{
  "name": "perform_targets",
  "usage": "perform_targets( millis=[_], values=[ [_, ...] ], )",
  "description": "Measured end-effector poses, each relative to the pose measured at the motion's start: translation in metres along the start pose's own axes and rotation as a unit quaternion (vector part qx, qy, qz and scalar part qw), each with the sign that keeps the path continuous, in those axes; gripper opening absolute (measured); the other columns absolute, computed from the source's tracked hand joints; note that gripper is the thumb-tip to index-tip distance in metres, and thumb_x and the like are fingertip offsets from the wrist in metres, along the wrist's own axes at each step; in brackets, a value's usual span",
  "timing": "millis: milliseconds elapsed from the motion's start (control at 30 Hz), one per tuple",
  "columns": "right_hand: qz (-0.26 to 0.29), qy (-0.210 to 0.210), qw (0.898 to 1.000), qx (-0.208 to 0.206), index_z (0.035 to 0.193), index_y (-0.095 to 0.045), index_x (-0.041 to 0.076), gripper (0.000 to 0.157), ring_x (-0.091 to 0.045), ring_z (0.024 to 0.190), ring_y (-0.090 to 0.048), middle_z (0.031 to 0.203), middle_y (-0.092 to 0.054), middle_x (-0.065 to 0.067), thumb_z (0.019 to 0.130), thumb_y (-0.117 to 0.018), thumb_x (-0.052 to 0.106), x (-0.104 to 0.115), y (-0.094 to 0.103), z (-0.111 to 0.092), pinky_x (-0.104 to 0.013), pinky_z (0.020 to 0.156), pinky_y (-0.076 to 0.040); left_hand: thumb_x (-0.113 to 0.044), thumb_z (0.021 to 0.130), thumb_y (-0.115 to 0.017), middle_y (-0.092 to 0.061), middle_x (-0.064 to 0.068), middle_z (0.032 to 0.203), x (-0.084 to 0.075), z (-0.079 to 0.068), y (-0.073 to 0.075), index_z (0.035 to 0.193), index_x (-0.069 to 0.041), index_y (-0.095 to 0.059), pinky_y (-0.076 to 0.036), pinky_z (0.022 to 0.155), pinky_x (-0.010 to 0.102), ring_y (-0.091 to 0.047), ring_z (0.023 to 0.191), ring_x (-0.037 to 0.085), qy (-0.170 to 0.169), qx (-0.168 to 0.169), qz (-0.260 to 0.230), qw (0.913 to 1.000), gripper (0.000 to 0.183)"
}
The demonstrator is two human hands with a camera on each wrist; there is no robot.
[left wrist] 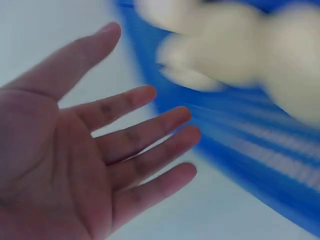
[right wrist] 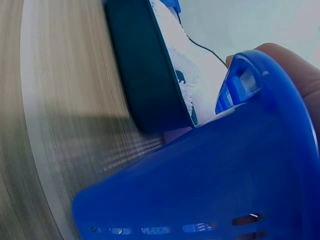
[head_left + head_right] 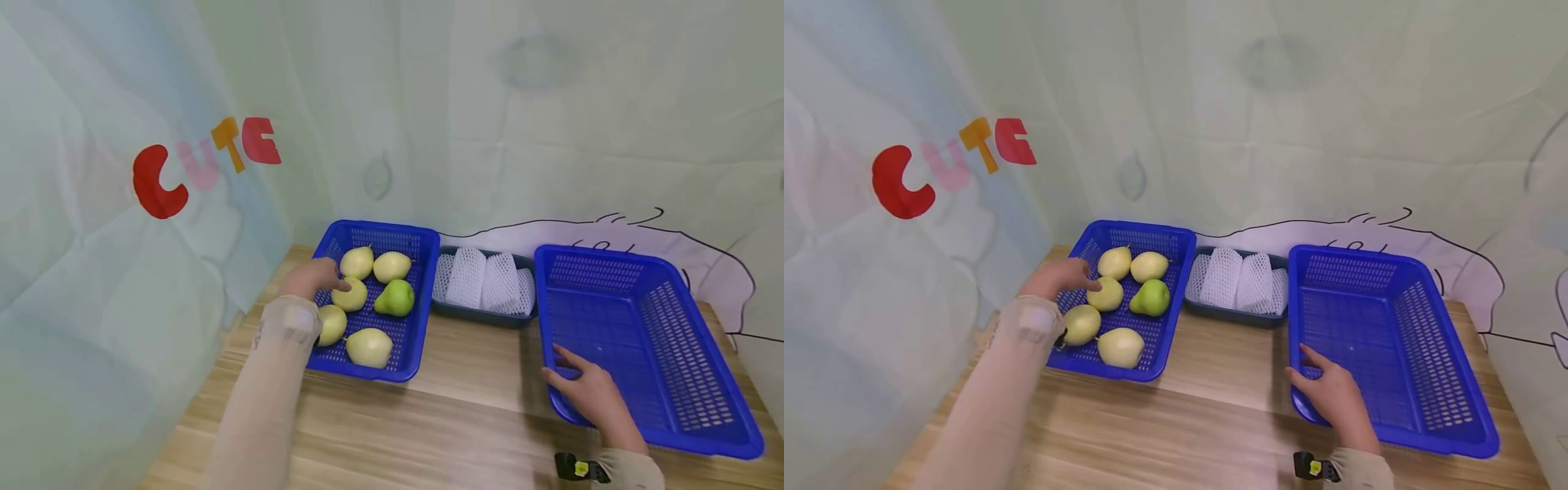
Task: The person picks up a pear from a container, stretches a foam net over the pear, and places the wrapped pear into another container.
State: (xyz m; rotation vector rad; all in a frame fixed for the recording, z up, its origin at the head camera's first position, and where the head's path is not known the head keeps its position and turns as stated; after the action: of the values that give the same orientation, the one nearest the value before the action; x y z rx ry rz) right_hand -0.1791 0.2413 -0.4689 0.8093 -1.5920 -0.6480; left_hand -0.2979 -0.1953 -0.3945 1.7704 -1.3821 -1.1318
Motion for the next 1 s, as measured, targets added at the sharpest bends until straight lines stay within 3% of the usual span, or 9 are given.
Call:
perform_targets(
  millis=[100,233,367,533,733,1000],
  values=[
    [0.002,-0.001,1.000,0.005,0.137,-0.042,0.000,0.079,-0.042,0.110,-0.051,0.123,-0.056,-0.020,0.083,-0.059,0.055,0.000,-0.002,0.001,-0.056,0.086,-0.040,-0.039,0.076,-0.073,-0.044,0.024,0.133,0.026,0.004,-0.011,0.131,0.005,-0.045,-0.041,0.093,0.046,-0.046,0.116,0.037,0.093,0.065,-0.028,0.9931,0.076],
    [0.008,-0.001,1.000,0.005,0.137,-0.042,0.001,0.079,-0.039,0.107,-0.054,0.123,-0.056,-0.020,0.082,-0.059,0.056,-0.002,-0.005,0.001,-0.054,0.085,-0.041,-0.039,0.062,-0.084,-0.047,0.026,0.125,0.037,0.004,-0.026,0.126,0.008,-0.046,-0.045,0.087,0.043,-0.050,0.106,0.034,0.160,0.090,-0.057,0.9813,0.088],
    [0.009,-0.005,1.000,0.000,0.137,-0.042,0.001,0.079,-0.037,0.104,-0.057,0.123,-0.056,-0.019,0.082,-0.060,0.055,-0.004,-0.005,0.001,-0.052,0.084,-0.043,-0.027,0.054,-0.089,-0.048,0.023,0.123,0.033,0.007,-0.038,0.124,0.003,-0.051,-0.045,0.088,0.042,-0.050,0.105,0.032,0.154,0.097,-0.060,0.9814,0.085],
    [0.006,0.001,1.000,-0.009,0.136,-0.043,-0.001,0.077,-0.036,0.100,-0.059,0.122,-0.057,-0.021,0.083,-0.061,0.052,-0.003,-0.002,0.002,-0.051,0.082,-0.044,-0.014,0.049,-0.091,-0.044,0.017,0.134,0.030,0.011,-0.043,0.127,-0.015,-0.057,-0.043,0.092,0.042,-0.046,0.115,0.031,0.140,0.097,-0.049,0.9842,0.085],
    [0.008,0.002,1.000,-0.017,0.135,-0.044,-0.001,0.073,-0.034,0.097,-0.060,0.120,-0.058,-0.020,0.083,-0.063,0.047,-0.003,-0.002,0.001,-0.049,0.082,-0.045,-0.026,0.045,-0.091,-0.049,0.016,0.121,0.032,0.013,-0.042,0.122,-0.016,-0.059,-0.048,0.082,0.039,-0.051,0.099,0.027,0.172,0.098,-0.069,0.9778,0.084],
    [0.001,0.011,1.000,-0.016,0.134,-0.044,-0.002,0.072,-0.034,0.096,-0.061,0.119,-0.058,-0.020,0.084,-0.063,0.046,-0.002,-0.001,0.002,-0.050,0.081,-0.045,-0.036,0.054,-0.084,-0.040,0.019,0.134,0.030,0.012,-0.030,0.135,-0.021,-0.049,-0.044,0.088,0.043,-0.044,0.109,0.031,0.113,0.121,-0.010,0.9862,0.090]
  ],
)
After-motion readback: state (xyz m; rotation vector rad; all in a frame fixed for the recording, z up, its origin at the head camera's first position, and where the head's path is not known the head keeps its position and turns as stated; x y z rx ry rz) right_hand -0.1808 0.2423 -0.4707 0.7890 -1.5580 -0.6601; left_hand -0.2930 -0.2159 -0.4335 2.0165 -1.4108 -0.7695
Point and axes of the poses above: each hand's wrist, its own z-axis towards the middle knuckle, its own y-axis out of the back of the hand, x = y × z, the point moved 6 cm from there along z, towards the middle knuckle
